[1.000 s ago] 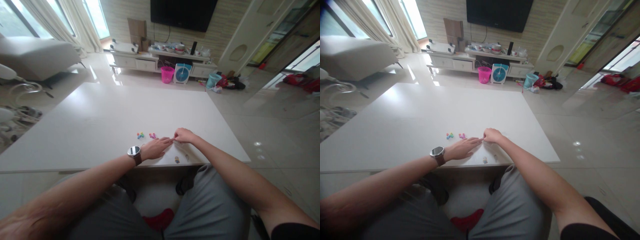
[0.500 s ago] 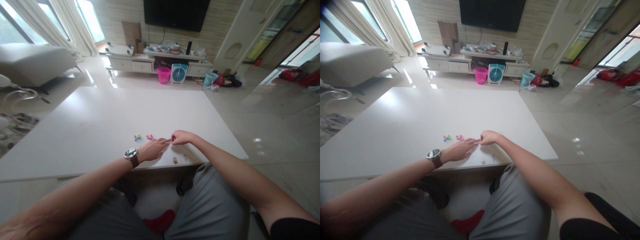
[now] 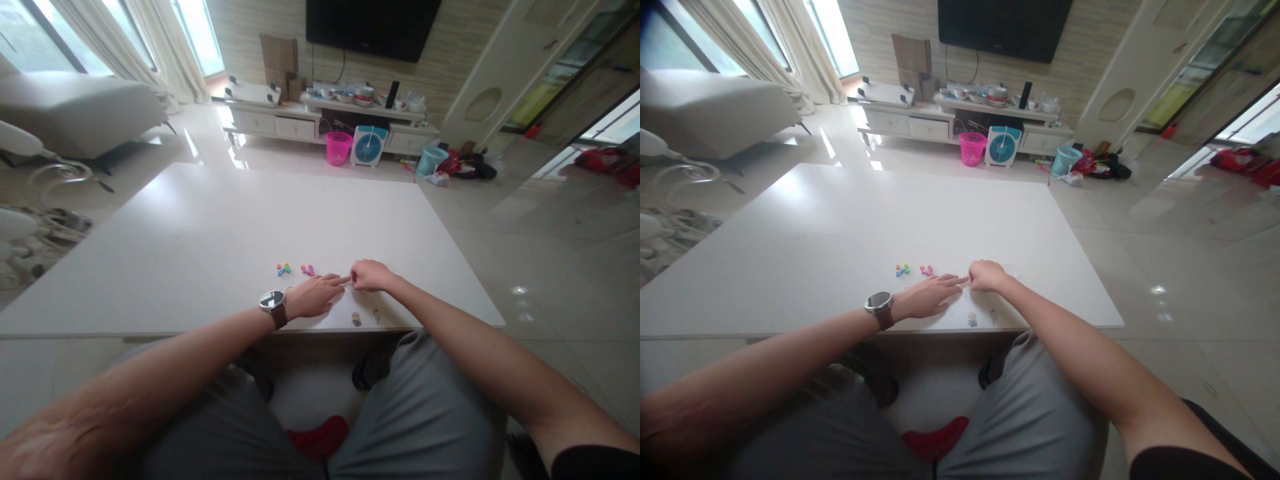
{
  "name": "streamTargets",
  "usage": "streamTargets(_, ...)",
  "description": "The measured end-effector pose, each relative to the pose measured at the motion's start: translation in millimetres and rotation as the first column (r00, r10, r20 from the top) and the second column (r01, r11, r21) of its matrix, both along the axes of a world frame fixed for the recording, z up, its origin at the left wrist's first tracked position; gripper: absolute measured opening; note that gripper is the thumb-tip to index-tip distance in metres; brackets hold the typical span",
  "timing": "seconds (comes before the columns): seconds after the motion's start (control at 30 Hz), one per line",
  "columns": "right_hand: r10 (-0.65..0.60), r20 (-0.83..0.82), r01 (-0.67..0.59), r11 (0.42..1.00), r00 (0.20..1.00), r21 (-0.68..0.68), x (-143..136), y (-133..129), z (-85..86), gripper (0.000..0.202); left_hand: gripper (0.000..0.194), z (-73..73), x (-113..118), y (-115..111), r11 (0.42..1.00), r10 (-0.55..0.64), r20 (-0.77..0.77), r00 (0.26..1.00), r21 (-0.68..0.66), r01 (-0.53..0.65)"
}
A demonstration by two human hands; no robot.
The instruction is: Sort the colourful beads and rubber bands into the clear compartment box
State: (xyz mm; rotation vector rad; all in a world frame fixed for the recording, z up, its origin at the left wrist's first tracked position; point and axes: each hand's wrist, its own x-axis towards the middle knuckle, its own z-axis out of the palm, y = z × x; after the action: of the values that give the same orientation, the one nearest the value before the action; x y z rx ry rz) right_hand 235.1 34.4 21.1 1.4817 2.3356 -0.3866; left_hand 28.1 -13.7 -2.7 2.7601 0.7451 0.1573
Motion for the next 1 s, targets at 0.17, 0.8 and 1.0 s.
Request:
streamTargets(0.17,-0.032,0.028,0.031,0.999,0.999,0.034,-3.8,-3.6,0.9,0.025,0.035,0.9,1.2,-0.5,1.000,0.008,-0.034,0.999,0.012,-0.008)
streamTargets(0.8,0.006,-0.021,-0.004,0.996,1.000,0.089,-0.7,-7.3,-4.1,0.023,0.035,2.3,3.1,1.5,1.000,0.006,0.010,1.000,-0.007,-0.006)
streamTargets(1.0,-0.010,-0.006,0.011,0.997,1.000,0.076,-4.4,-5.4,-6.6,0.023,0.031,3.5,2.5,-0.3,1.000,0.007,-0.009,1.000,0.000,-0.007)
